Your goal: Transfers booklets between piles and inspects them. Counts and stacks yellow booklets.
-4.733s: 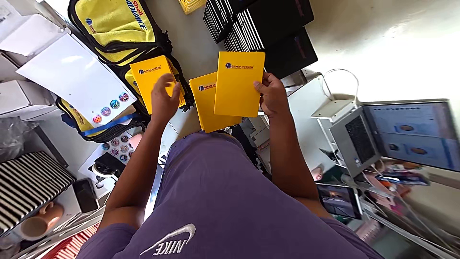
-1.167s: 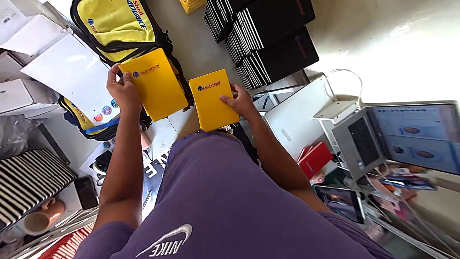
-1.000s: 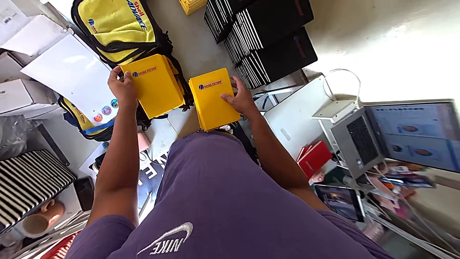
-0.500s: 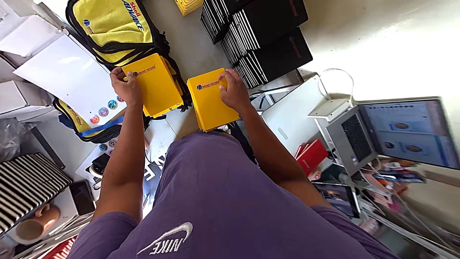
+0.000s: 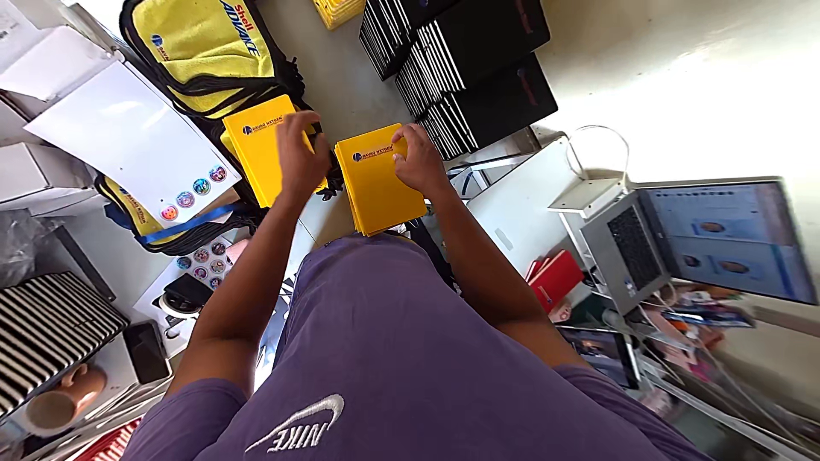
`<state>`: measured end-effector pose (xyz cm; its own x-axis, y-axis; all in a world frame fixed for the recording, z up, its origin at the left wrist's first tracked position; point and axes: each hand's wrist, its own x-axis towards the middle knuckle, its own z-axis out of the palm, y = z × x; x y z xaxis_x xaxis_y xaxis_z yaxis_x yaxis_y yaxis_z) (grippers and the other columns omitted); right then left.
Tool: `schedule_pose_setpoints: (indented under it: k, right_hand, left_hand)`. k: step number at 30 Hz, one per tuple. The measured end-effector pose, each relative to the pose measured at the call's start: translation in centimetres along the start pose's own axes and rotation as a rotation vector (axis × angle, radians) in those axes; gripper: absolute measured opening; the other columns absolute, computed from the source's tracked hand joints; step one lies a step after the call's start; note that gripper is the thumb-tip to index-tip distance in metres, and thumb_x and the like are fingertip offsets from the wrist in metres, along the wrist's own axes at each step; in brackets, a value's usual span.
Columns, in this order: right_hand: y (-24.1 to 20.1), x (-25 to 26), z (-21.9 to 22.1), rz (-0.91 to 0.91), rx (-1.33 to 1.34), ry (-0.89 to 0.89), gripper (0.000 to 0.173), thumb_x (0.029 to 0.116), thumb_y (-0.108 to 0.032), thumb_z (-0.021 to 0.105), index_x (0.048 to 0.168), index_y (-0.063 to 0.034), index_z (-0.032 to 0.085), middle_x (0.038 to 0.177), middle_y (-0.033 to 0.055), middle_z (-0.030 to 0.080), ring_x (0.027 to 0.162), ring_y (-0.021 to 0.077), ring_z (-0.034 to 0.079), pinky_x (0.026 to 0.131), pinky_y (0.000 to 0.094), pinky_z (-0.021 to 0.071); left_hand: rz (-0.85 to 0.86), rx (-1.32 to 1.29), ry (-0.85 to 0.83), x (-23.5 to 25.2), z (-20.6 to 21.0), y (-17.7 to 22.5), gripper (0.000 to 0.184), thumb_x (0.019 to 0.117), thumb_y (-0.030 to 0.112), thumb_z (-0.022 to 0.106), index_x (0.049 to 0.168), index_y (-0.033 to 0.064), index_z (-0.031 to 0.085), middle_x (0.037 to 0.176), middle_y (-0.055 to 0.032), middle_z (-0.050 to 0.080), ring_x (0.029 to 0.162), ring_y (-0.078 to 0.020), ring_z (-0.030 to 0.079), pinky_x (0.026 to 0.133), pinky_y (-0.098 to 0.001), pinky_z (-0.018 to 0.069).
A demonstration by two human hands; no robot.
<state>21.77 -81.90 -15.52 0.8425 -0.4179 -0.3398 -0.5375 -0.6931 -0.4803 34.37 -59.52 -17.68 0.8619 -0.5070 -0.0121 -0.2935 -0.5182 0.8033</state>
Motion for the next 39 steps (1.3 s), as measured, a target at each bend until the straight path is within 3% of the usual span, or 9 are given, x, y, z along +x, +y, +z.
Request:
schedule_pose_setpoints:
  k: [4,9,21,24,28,31,34,37,39]
  right_hand:
    - [0.4,0.7,-0.2,0.040,0.073,-0.058,0.039,0.0910,-0.008,0.070,0.129,-0.0099,0.061,0.139,0.0181,0.055,0.126,0.0341,0.059,0.099,0.0545,0.0536]
    - [0.6,1.0,-0.2,0.017,0.088,-0.064,0.041,0.0896,-0.006,0.070,0.130,-0.0094,0.060,0.140,0.0168,0.055,0.128,0.0325,0.057,0.102,0.0525,0.0520]
    - [1.4,1.0,-0.1,0.002,0.169,-0.062,0.040,0.0902,-0.005,0.071,0.129,-0.0099,0.060,0.140,0.0171,0.055,0.126,0.0322,0.058,0.101,0.0514,0.0523]
    - [2.0,0.7,0.4,-0.024,0.215,0.042,0.044,0.0897,-0.015,0.074,0.131,-0.0113,0.060,0.143,0.0169,0.053,0.123,0.0302,0.061,0.098,0.0474,0.0562]
    - [2.8,-0.1,1.1,-0.160,0.269,0.173,0.019,0.0954,-0.028,0.069,0.105,-0.0126,0.073,0.155,0.0127,0.046,0.143,0.0292,0.045,0.113,0.0490,0.0446]
    - [3.2,-0.9,1.1,-0.210,0.376,0.243,0.015,0.0961,-0.027,0.069,0.098,-0.0133,0.074,0.153,0.0097,0.050,0.141,0.0227,0.048,0.107,0.0424,0.0500]
    - [5.1,-0.7,1.1,-0.033,0.674,0.293,0.019,0.0982,-0.021,0.064,0.107,-0.0053,0.071,0.141,0.0106,0.060,0.124,0.0180,0.061,0.096,0.0373,0.0574]
    - [7.1,-0.2,1.4,0.357,1.004,0.293,0.037,0.1028,-0.027,0.062,0.131,-0.0029,0.060,0.128,0.0133,0.065,0.113,0.0231,0.065,0.090,0.0411,0.0567]
    - [8.4,-0.3,1.6,0.561,1.132,0.180,0.070,0.1009,-0.043,0.065,0.156,-0.0123,0.034,0.148,0.0156,0.052,0.122,0.0302,0.062,0.092,0.0461,0.0571]
  left_hand:
    - [0.100,0.068,-0.198,0.0,5.2,2.9,0.034,0.0961,0.022,0.065,0.129,0.0130,0.067,0.136,-0.0119,0.061,0.130,-0.0352,0.053,0.106,-0.0579,0.0456]
    - [0.228,0.247,-0.254,0.9,8.9,4.2,0.034,0.0960,0.035,0.066,0.128,0.0245,0.070,0.131,-0.0049,0.061,0.121,-0.0311,0.054,0.096,-0.0530,0.0439]
    - [0.162,0.193,-0.252,1.4,9.3,4.8,0.018,0.0972,0.028,0.067,0.111,0.0209,0.076,0.123,-0.0049,0.067,0.117,-0.0295,0.058,0.098,-0.0520,0.0455]
    - [0.138,0.178,-0.258,1.7,9.1,5.2,0.015,0.0991,0.024,0.065,0.108,0.0201,0.076,0.121,-0.0046,0.068,0.116,-0.0295,0.058,0.097,-0.0520,0.0453]
    - [0.154,0.097,-0.256,1.6,8.1,5.8,0.014,0.0987,0.019,0.065,0.105,0.0180,0.077,0.119,-0.0053,0.067,0.117,-0.0295,0.058,0.100,-0.0521,0.0457]
    - [0.178,0.049,-0.232,0.8,7.1,5.7,0.016,0.0988,0.022,0.066,0.111,0.0183,0.077,0.122,-0.0053,0.067,0.117,-0.0287,0.058,0.100,-0.0522,0.0459]
    - [0.092,0.042,-0.154,-0.2,6.1,5.2,0.045,0.0960,0.031,0.069,0.137,0.0135,0.062,0.143,-0.0145,0.056,0.130,-0.0360,0.053,0.105,-0.0569,0.0468]
    - [-0.064,0.072,-0.127,-1.3,6.2,3.2,0.073,0.0909,0.038,0.074,0.152,0.0089,0.046,0.154,-0.0228,0.043,0.136,-0.0441,0.045,0.107,-0.0611,0.0438]
    - [-0.137,0.075,-0.166,-1.9,6.6,1.8,0.078,0.0906,0.042,0.075,0.154,0.0085,0.043,0.154,-0.0237,0.041,0.136,-0.0447,0.044,0.107,-0.0603,0.0449]
